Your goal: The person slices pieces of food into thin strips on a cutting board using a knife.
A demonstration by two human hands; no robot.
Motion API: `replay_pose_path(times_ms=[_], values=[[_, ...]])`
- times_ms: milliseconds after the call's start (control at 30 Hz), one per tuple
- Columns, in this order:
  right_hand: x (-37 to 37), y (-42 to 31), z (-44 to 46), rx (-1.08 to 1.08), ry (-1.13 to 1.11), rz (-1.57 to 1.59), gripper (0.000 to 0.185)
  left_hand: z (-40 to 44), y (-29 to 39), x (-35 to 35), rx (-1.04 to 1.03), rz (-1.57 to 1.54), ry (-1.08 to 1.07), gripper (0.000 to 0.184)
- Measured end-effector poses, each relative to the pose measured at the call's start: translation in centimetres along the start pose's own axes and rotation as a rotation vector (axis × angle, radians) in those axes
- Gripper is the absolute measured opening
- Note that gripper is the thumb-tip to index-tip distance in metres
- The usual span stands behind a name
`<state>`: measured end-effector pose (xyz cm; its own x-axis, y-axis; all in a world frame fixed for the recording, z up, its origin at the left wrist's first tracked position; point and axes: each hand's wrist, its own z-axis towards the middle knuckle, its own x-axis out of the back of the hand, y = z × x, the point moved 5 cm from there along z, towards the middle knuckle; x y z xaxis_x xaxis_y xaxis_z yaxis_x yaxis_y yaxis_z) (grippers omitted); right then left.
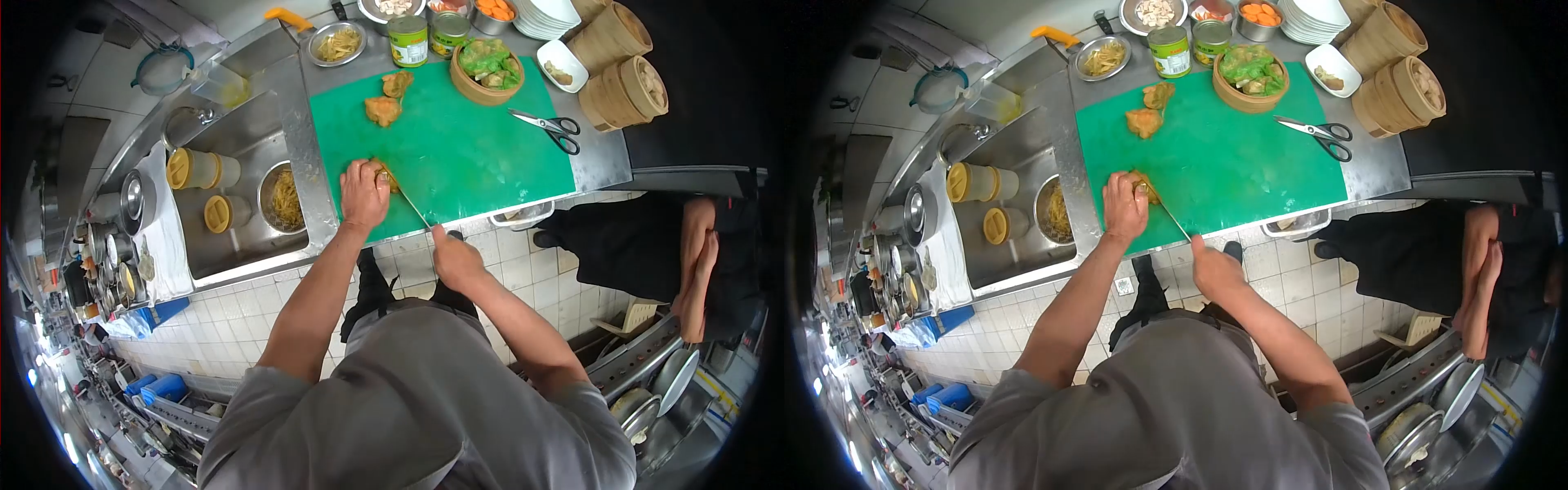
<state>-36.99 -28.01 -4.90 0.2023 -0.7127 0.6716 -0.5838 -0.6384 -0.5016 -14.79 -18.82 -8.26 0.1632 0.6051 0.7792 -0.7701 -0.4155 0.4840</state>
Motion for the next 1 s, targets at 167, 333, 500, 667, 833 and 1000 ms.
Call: replay_pose_path(times_ms=[167, 333, 500, 667, 833, 1000], values=[[0.3, -0.8, 1.1, -0.022, -0.056, -0.085, 0.032, -0.4, 0.2, 0.3, -0.038, 0.053, -0.047, 0.031], [0.5, 0.3, -2.0, 0.024, -0.014, -0.069, 0.027, 0.2, 0.1, 0.2, 0.012, -0.031, 0.05, 0.028], [3.3, -1.6, -4.3, 0.018, 0.059, -0.072, 0.027, -0.4, -0.6, 0.6, 0.04, -0.173, -0.012, 0.017], [5.1, -2.2, -6.3, 0.013, 0.026, -0.127, 0.027, -0.3, -0.5, 0.2, 0.031, -0.138, 0.019, 0.015], [4.9, -2.9, -7.4, -0.026, -0.057, -0.141, 0.028, -0.4, -0.3, 0.1, 0.003, -0.08, 0.04, 0.016], [3.3, -3.0, -6.7, -0.004, 0.008, -0.103, 0.028, -0.3, -0.2, 0.1, -0.015, -0.06, 0.03, 0.019]])
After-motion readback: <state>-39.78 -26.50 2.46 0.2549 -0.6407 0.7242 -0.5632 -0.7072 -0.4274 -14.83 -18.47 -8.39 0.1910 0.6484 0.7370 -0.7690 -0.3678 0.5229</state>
